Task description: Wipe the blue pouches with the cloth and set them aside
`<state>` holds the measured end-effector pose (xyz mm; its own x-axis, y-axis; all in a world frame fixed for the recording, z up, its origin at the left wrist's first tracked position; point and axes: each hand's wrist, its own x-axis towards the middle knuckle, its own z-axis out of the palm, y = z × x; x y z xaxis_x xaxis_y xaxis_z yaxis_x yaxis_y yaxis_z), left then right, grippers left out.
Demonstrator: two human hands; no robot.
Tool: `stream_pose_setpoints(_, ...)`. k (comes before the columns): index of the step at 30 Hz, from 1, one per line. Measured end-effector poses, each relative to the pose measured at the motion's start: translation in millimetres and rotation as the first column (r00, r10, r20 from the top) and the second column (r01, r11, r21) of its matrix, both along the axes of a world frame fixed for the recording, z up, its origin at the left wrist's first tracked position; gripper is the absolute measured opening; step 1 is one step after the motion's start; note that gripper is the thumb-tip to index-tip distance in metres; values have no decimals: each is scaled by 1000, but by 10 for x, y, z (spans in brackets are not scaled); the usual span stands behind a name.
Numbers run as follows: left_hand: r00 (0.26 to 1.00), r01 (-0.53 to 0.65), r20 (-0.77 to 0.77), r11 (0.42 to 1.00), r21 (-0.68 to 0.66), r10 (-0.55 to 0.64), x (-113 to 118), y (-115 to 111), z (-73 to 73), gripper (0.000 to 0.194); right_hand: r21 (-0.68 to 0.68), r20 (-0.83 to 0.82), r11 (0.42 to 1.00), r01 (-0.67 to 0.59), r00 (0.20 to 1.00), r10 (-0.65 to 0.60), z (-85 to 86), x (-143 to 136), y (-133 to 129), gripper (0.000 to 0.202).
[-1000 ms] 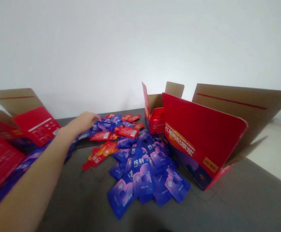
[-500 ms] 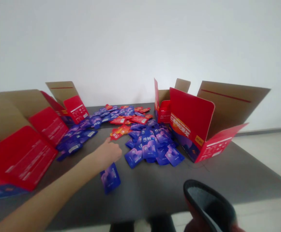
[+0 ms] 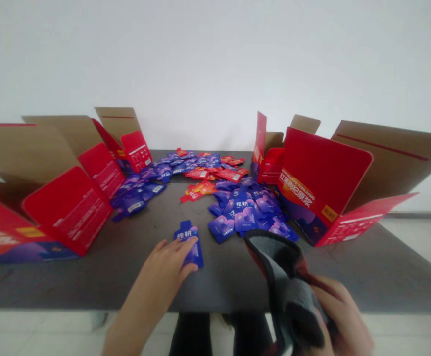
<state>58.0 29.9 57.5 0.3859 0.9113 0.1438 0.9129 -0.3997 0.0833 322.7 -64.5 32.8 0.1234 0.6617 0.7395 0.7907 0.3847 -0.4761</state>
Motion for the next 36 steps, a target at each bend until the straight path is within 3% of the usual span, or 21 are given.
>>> stream_pose_setpoints(2, 999, -21, 27, 999, -30, 22, 23, -75, -126, 41, 83, 18, 991, -100, 995, 99, 198, -222, 259, 13)
stream_pose_setpoints(3, 999, -23, 40, 999, -31, 24, 24, -86, -189, 38, 52, 28, 985, -163, 987, 161, 283, -321, 395, 12)
stream_pose_setpoints(8, 991, -14, 137, 997, 76, 4, -121, -121, -436, 34, -282, 149, 875, -394, 883, 446, 491, -732, 914, 21)
stream_pose_setpoints(13, 978, 37, 194, 982, 183, -73, -351, -294, -615, 36, -454, 449, 816, -357, 699, 556, 391, -1222, 1188, 28)
stream_pose_setpoints(18, 975, 168, 89, 939, 300, -203, -482, -404, -692, 46, -500, 579, 786, -365, 534, 616, 170, -1633, 1299, 25)
stream_pose_setpoints(22, 957, 277, -38, 859, 431, -289, -534, -373, -713, 48, -525, 608, 791, -314, 511, 607, 46, -1827, 1494, 26)
stream_pose_setpoints(27, 951, 284, -9, 859, 425, -310, -546, -331, -713, 46, -564, 595, 806, -179, 588, 547, 131, -1997, 1846, 29)
stream_pose_setpoints(29, 964, 232, 22, 876, 423, -266, -550, -348, -687, 44, -553, 576, 807, -206, 606, 549, 242, -1980, 1814, 30)
stream_pose_setpoints(32, 987, 130, 34, 900, 416, -158, -564, -398, -640, 38, -514, 458, 782, -353, 658, 598, 372, -1853, 1523, 30)
stream_pose_setpoints(34, 995, 90, 14, 917, 388, -103, -572, -430, -627, 34, -506, 417, 756, -414, 650, 635, 371, -1752, 1281, 37)
stream_pose_setpoints(36, 995, 90, -4, 922, 376, -95, -576, -451, -634, 32, -510, 455, 746, -429, 602, 657, 295, -1684, 1107, 31)
